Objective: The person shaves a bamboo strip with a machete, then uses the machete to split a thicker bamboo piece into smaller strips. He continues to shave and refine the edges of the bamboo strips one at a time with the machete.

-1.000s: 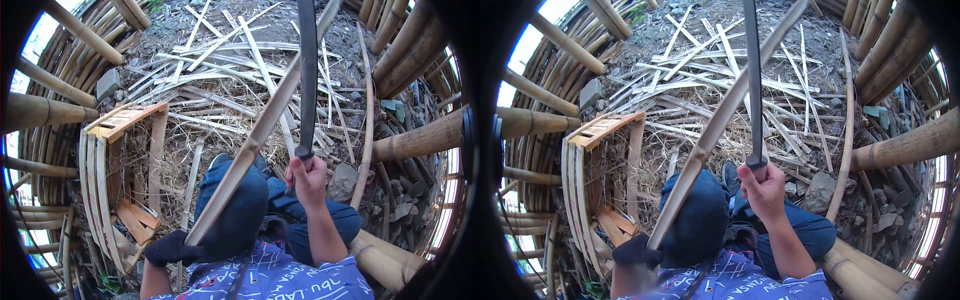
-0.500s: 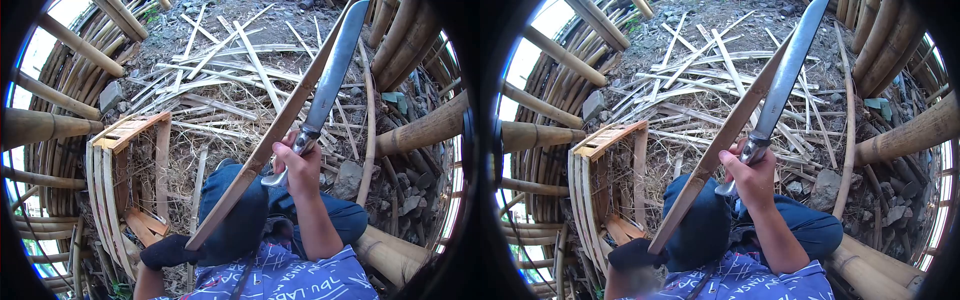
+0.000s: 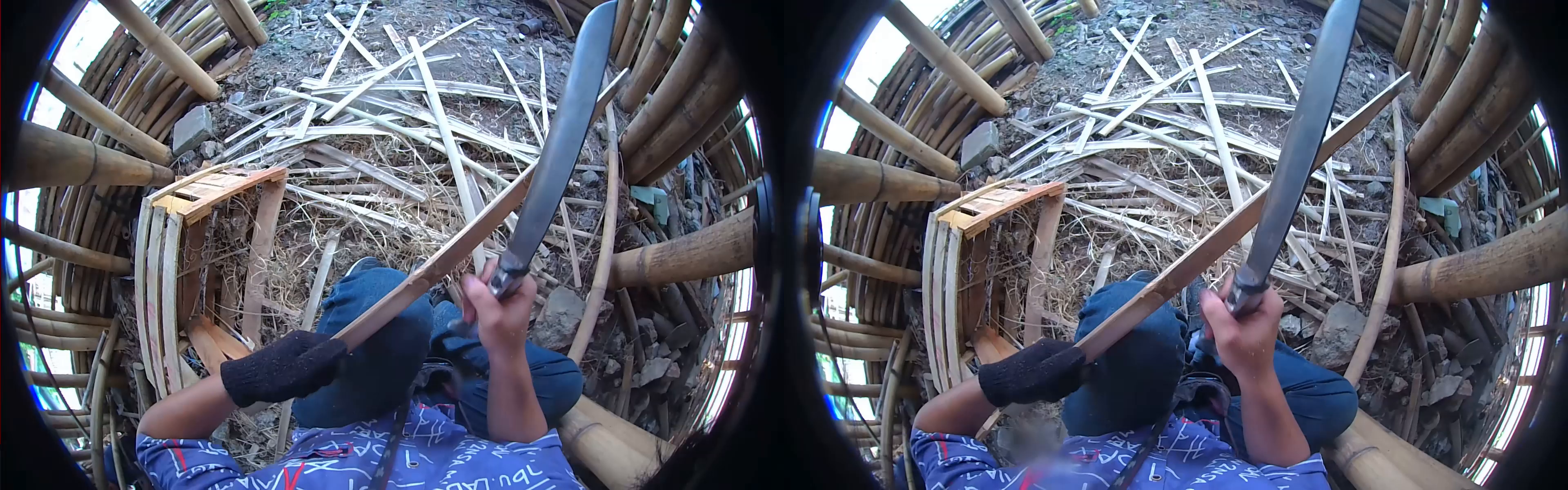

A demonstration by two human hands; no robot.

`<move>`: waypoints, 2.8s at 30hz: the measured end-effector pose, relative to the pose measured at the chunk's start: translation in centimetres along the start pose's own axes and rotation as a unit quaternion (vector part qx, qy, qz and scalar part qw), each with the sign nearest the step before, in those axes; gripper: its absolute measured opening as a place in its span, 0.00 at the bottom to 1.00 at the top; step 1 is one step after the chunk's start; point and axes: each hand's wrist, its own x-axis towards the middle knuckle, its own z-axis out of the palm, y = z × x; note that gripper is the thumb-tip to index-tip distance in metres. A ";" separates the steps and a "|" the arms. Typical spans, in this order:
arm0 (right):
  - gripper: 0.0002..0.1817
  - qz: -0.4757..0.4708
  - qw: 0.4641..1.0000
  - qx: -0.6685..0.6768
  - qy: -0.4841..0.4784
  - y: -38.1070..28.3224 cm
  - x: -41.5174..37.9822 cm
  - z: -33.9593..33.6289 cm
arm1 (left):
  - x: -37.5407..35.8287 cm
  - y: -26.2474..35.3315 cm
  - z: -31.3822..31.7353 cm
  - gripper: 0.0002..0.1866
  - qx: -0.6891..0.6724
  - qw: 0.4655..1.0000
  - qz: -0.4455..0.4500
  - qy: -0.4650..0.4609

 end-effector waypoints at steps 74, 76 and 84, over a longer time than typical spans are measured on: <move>0.34 -0.378 0.679 -0.580 -0.242 -2.5 7.8 -2.2 | -2.1 1.5 2.2 0.20 -0.033 0.989 0.091 0.115; 0.34 -0.372 0.686 -0.578 -0.237 -2.3 6.7 -1.5 | -1.3 -0.3 1.7 0.20 0.009 0.986 0.118 0.118; 0.35 -0.403 0.655 -0.596 -0.231 -2.3 8.0 -1.5 | -1.7 -0.7 2.0 0.18 -0.017 0.985 0.100 0.137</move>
